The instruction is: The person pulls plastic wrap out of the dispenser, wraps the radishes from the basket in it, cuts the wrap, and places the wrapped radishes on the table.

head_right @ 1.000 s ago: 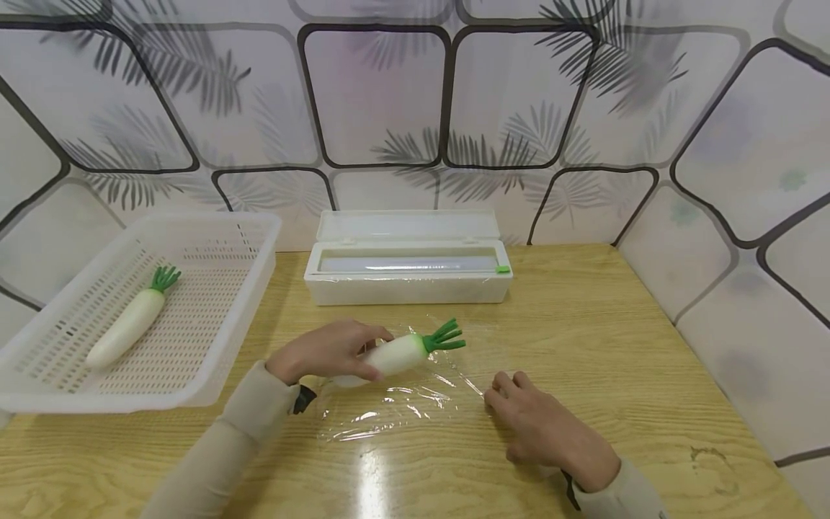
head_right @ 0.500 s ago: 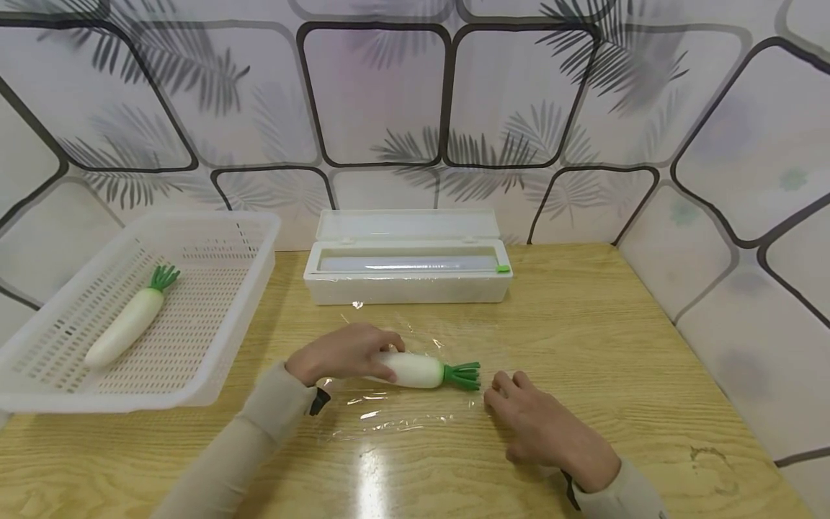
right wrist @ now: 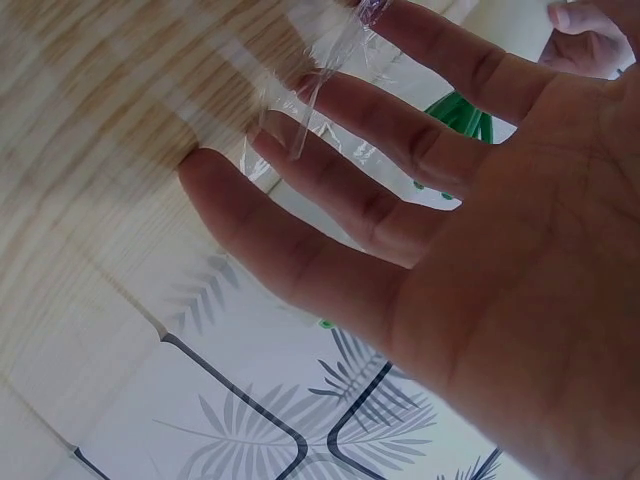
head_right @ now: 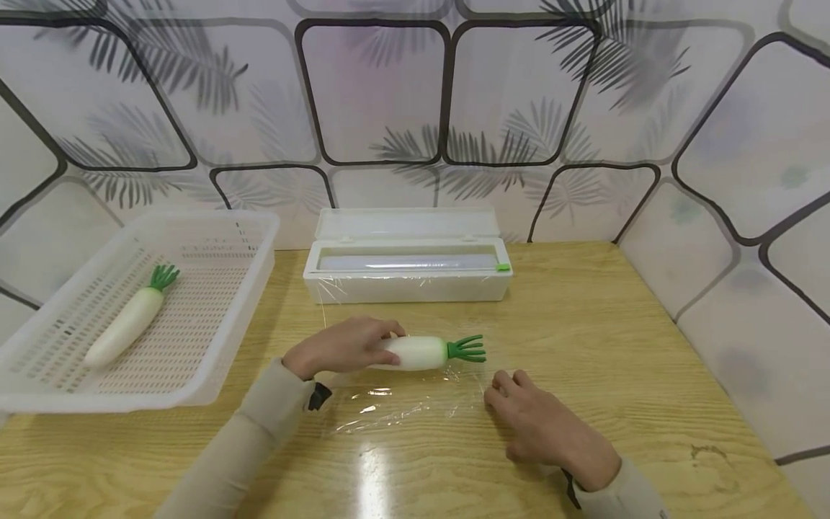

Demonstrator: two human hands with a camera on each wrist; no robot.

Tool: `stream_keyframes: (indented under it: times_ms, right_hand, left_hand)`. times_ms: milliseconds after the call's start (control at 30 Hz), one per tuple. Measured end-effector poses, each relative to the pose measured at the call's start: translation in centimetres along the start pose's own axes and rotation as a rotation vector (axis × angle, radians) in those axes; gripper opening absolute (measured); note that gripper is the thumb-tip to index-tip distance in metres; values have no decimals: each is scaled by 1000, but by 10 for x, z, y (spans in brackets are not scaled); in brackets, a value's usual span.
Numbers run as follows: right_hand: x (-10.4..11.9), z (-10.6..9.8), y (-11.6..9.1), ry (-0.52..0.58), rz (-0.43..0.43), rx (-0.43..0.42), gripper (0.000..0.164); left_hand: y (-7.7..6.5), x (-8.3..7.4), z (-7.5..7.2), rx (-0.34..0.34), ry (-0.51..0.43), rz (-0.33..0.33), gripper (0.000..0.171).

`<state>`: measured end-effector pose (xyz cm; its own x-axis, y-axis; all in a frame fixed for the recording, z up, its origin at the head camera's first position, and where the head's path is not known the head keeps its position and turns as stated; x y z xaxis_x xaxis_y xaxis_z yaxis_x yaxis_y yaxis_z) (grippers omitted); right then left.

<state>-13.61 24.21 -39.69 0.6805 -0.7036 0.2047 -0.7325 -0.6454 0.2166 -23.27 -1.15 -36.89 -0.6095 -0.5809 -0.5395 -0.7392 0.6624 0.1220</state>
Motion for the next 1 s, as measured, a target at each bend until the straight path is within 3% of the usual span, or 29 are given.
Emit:
stream_keyframes:
  times_ms: [133,333,433,733,1000]
  right_hand:
    - [-1,-1,0,8,11,15,62]
    - [0,-1,0,19,22,26,61]
    - [0,-1,0,25,31,35,61]
    - [1,-1,1,9,2,-1,61]
    - [-4,0,-1,25,24,41,56]
  left_hand:
    - [5,-2,4,-27,-3,1,36]
    - [11,-5,16,-25,-65,-76,35]
    - [11,-6,19,-12,-47,-92,37]
    - [3,-6,18,14,-30,-72,34]
    - [-3,-5,17,26,-15,-58,37]
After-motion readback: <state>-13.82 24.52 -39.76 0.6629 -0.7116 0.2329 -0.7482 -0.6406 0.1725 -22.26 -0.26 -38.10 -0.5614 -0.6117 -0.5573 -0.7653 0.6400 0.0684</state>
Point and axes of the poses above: each hand's wrist, its own y-axis towards the middle knuckle, its own z-axis out of the palm, x = y × z, the point moved 4 cm from there along y, towards the middle knuckle, and after that the axes turned 13 degrees about -x, right-handed, at the moved point
